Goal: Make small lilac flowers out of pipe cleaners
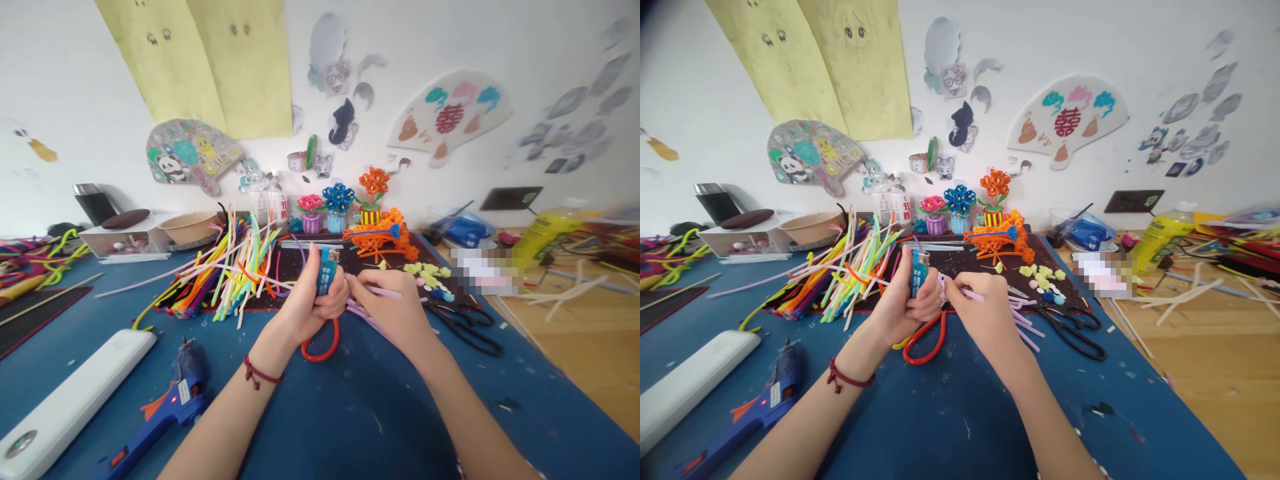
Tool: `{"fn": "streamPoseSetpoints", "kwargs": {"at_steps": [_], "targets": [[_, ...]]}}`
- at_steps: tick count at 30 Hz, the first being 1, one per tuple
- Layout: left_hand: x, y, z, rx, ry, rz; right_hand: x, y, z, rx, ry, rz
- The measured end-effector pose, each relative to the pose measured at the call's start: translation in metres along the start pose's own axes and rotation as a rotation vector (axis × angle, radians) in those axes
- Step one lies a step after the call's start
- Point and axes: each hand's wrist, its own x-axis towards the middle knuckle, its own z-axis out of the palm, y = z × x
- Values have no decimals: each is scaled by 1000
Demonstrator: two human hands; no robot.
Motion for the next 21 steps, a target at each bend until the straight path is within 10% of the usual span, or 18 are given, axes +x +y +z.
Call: {"fn": "streamPoseSetpoints", "kwargs": {"at_steps": [9,21], "targets": [[-8,6,-1,-125,-141,82,4,0,-2,563,-37,272],[-5,-3,-1,-15,-186,77,-7,-23,-7,385,108,-37]]}}
